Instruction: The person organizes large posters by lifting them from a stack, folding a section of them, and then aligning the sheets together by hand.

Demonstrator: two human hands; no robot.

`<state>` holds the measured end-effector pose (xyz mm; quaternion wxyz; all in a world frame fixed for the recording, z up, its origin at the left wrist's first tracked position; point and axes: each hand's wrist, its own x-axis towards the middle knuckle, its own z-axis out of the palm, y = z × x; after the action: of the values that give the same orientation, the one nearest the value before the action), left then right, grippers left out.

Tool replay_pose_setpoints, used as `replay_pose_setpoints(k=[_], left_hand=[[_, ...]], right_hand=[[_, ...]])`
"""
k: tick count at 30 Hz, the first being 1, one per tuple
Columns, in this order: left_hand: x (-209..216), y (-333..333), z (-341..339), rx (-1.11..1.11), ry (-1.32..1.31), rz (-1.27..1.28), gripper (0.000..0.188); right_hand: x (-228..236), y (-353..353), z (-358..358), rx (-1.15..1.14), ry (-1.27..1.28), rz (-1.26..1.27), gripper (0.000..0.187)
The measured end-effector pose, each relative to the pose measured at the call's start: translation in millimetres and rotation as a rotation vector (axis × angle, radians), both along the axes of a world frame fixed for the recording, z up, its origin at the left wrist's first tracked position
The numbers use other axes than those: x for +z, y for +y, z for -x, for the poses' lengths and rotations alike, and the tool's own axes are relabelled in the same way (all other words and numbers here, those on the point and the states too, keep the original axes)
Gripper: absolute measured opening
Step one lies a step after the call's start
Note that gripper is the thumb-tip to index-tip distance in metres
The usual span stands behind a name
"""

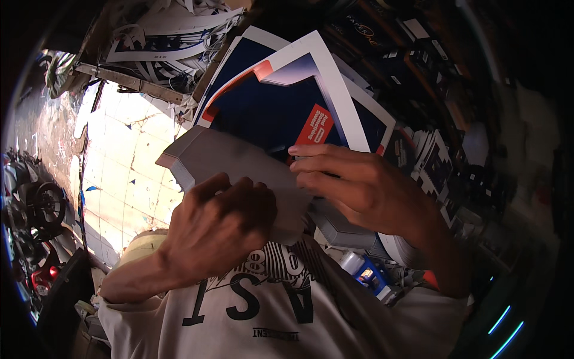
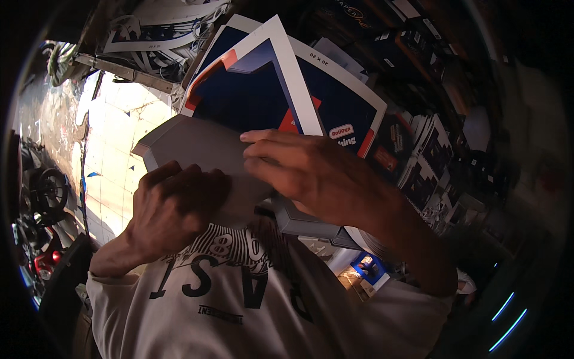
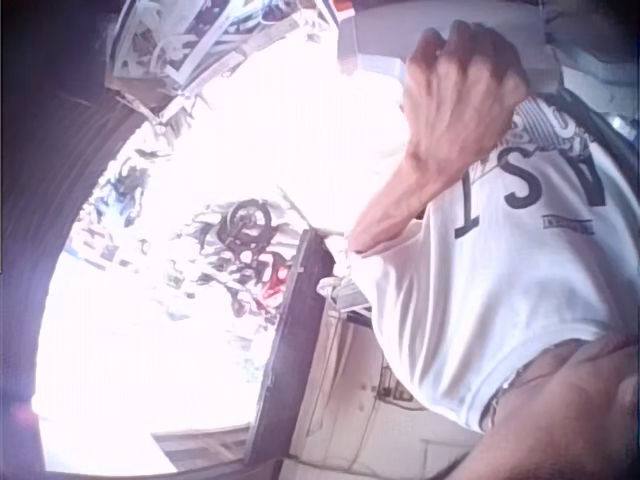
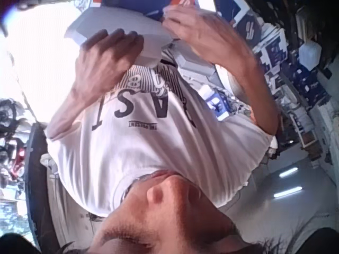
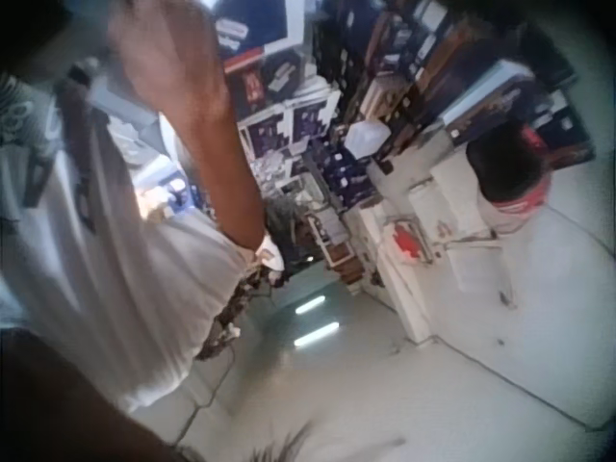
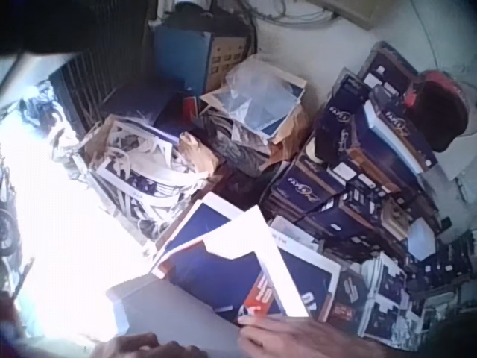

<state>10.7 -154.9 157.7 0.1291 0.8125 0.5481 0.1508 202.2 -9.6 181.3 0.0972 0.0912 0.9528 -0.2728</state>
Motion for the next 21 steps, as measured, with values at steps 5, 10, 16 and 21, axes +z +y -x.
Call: replay_pose_setpoints(k=[5,10,16,21], left_hand=[[3,10,1,0.006,0.024,0.051,0.012],[3,23,-4,0.007,0.004,0.019,0.015],[3,41,-7,-0.054,0.023,-0.083,0.013],[47,50,5,-0.005,0.094,0.051,0.020]], right_hand=[[65,19,-45,-0.537,0.182,0.114,0.035],[64,-22,-155,-0.732,-0.304,0.198,0.045],[20,-79,-159,-1.019,0.071,-0.109,0.019],[47,-60,-148,-0.961,0.142,-0.227,0.019]])
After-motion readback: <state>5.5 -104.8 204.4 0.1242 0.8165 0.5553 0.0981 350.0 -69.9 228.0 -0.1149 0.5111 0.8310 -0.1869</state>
